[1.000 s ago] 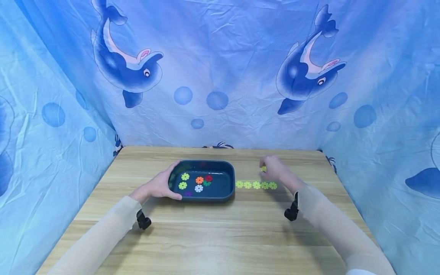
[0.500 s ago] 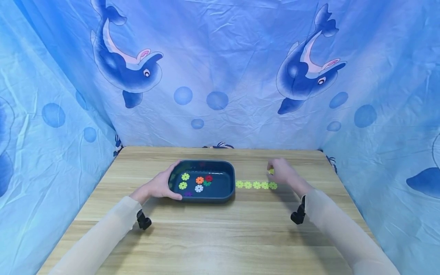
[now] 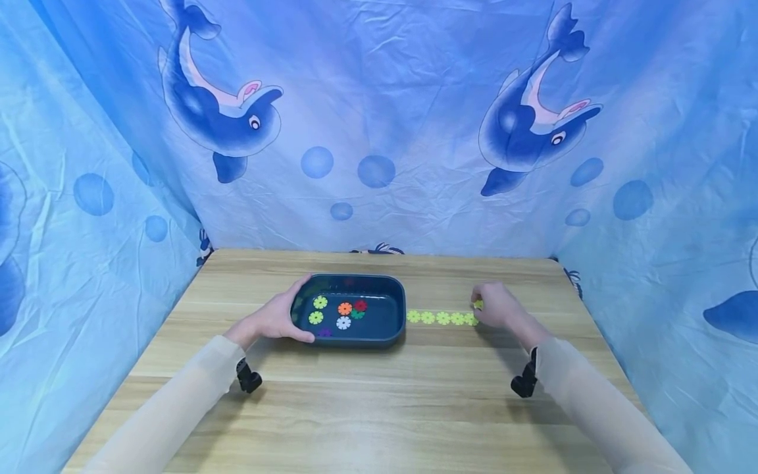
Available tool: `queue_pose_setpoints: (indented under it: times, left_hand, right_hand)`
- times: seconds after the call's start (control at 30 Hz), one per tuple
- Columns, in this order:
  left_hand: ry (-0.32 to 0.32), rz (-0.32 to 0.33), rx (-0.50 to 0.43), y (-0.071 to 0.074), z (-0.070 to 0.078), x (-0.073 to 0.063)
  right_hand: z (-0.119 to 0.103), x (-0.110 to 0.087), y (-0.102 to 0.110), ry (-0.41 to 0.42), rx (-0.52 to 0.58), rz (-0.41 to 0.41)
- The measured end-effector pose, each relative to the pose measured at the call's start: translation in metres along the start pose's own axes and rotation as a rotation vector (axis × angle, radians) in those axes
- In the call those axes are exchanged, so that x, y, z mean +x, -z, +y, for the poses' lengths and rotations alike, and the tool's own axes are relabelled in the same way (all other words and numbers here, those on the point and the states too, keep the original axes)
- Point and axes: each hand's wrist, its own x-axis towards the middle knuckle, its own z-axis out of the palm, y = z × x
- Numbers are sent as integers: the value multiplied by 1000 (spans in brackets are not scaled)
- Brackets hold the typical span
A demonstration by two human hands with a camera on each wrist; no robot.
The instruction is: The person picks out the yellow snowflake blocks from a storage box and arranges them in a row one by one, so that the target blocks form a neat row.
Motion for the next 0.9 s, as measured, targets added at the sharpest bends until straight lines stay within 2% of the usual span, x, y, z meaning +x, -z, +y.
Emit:
queue_pose_setpoints:
  times: [0.5,0.9]
  left_hand:
    - [10,-1,-10,2,3,0]
    - [19,-1,3,1,3,1]
  right_hand:
    - [6,-13,-4,-47,-1,-42]
    - [6,-19,-10,-53,4,-39]
